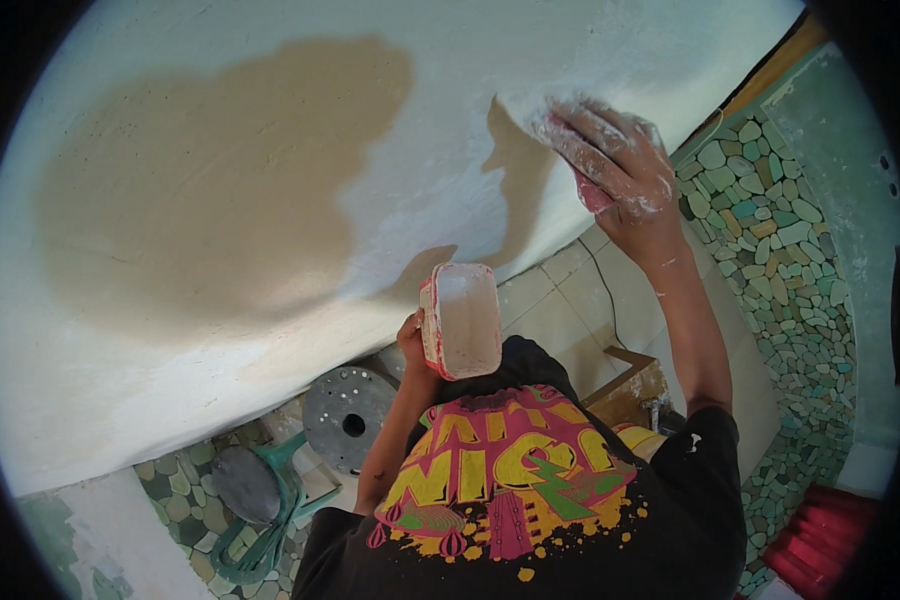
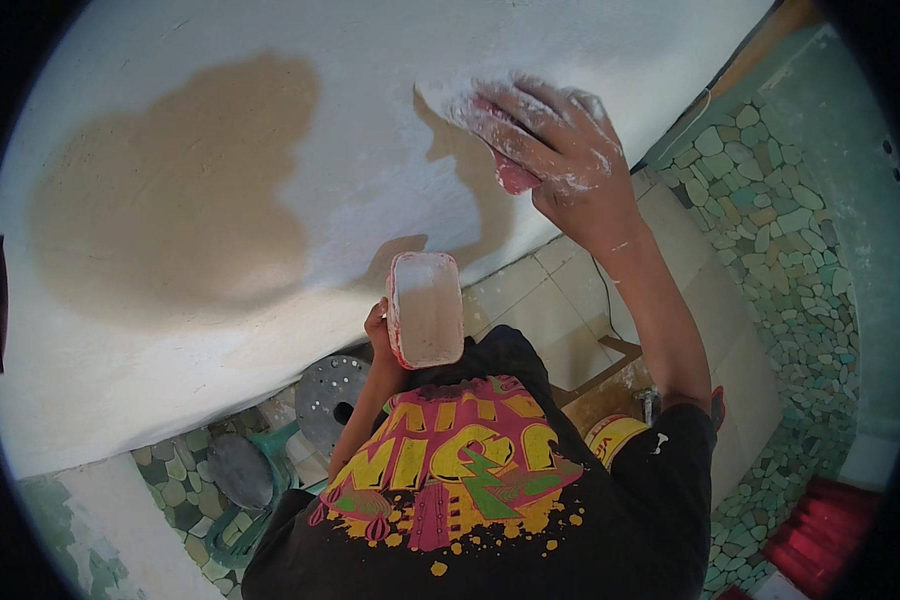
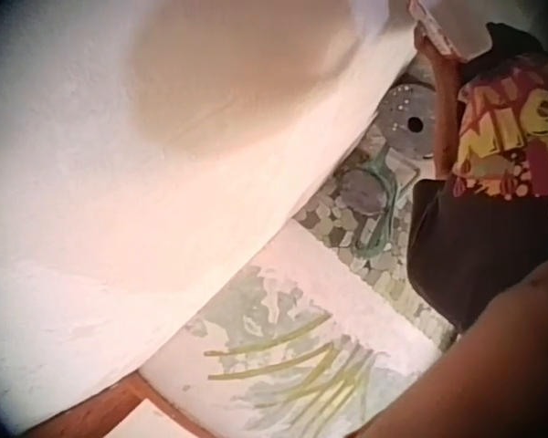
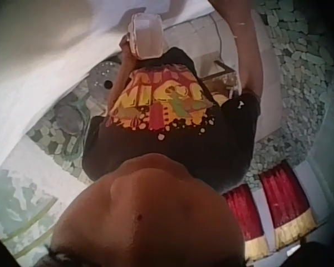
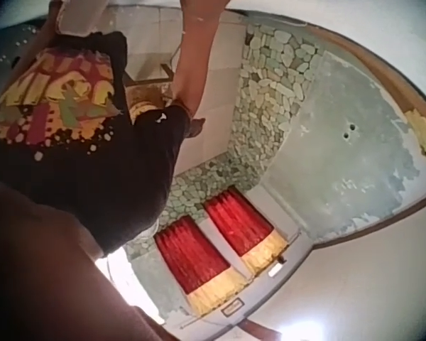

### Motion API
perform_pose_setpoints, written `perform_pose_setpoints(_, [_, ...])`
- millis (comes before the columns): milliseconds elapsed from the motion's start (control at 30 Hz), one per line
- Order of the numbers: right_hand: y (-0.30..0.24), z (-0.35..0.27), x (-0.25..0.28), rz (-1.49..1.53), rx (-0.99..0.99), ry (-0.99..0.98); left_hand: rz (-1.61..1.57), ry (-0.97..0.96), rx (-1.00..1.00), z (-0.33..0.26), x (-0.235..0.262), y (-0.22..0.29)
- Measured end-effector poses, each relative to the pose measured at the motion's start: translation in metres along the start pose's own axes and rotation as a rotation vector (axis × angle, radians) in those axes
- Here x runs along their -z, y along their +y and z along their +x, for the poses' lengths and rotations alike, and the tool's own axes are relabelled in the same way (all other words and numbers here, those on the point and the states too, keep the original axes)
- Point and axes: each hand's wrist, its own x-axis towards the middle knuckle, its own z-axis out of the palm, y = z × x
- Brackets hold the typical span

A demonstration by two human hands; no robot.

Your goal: Apply wall filler or putty to a curved surface using a small putty knife.

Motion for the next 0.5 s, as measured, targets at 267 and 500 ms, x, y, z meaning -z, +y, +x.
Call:
perform_pose_setpoints(267, [0.018, 0.032, 0.019, 0.005, 0.027, 0.267, 0.021, 0.003, 0.017, -0.004, -0.009, 0.002])
perform_pose_setpoints(500, [-0.001, -0.013, -0.019, -0.064, 0.014, 0.123, 0.039, 0.004, 0.031, -0.005, -0.019, 0.001])
